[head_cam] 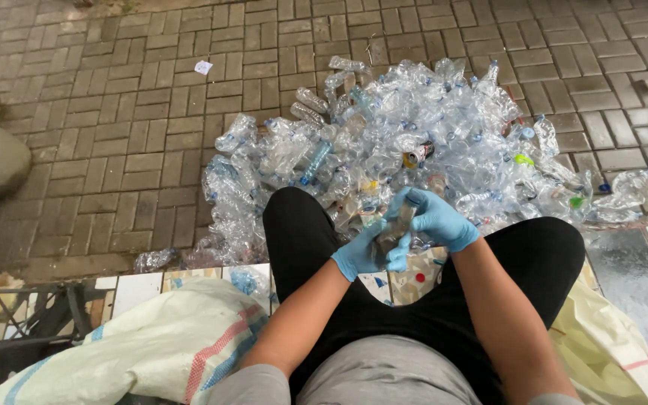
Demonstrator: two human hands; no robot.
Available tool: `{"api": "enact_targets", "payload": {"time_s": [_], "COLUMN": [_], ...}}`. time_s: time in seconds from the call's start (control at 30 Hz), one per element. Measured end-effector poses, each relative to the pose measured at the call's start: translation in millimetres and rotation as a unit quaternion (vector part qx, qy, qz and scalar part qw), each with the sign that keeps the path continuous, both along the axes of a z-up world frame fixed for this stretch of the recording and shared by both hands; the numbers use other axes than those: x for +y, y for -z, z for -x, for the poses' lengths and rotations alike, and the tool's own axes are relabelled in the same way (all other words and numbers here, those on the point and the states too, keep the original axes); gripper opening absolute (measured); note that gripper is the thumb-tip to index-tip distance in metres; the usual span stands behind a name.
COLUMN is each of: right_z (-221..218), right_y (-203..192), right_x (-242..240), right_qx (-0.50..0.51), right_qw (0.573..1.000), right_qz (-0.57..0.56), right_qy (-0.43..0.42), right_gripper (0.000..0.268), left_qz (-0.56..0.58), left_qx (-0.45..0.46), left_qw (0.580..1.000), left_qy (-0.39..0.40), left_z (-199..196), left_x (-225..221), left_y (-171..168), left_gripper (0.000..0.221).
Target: Sort plastic bottles from a pile, remove their caps, and place them into a large collection bag.
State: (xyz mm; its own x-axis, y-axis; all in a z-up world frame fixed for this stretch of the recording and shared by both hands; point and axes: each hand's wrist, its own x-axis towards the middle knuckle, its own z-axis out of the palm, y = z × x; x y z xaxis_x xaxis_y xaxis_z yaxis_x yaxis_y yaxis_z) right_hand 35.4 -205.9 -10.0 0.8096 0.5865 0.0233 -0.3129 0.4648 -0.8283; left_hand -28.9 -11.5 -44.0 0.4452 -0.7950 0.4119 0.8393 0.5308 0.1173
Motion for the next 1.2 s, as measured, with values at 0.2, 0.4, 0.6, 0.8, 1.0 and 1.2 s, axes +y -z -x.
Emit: {"api": "enact_targets", "payload": {"time_s": [0.2,0.4,0.6,0.8,1.0,1.2], "right_z": [38,39,33,-3,-38,-34], "right_y": [-30,-15,-12,32,39,2], "right_x": [20,15,21,31,46,55], "right_qx": [-0.019,-0.017,0.013,0.013,-0.038,-0.122], "right_qw": [0.987,0.974,0.912,0.834,0.720,0.619], "right_qz": [0.089,0.161,0.349,0.462,0.585,0.672], "right_qy": [0.135,0.157,0.216,0.301,0.370,0.387], "right_gripper": [0.048,0.049,0.037,0.041,0.048,0.038], "left_qz": [-0.151,-0.338,-0.595,-0.828,-0.841,-0.848], "left_qx": [0.092,0.041,-0.151,-0.302,-0.298,-0.307], "left_qw": [0.984,0.930,0.750,0.398,0.342,0.337], "left_qy": [-0.031,-0.142,-0.245,-0.254,-0.296,-0.271], "left_z": [-3,6,-10,-25,-39,-65], "left_x": [20,18,12,-8,-20,-32], "left_y": [-3,-29,-18,-25,-64,-50], "left_gripper": [0.048,0.020,0.028,0.041,0.045,0.038]}}
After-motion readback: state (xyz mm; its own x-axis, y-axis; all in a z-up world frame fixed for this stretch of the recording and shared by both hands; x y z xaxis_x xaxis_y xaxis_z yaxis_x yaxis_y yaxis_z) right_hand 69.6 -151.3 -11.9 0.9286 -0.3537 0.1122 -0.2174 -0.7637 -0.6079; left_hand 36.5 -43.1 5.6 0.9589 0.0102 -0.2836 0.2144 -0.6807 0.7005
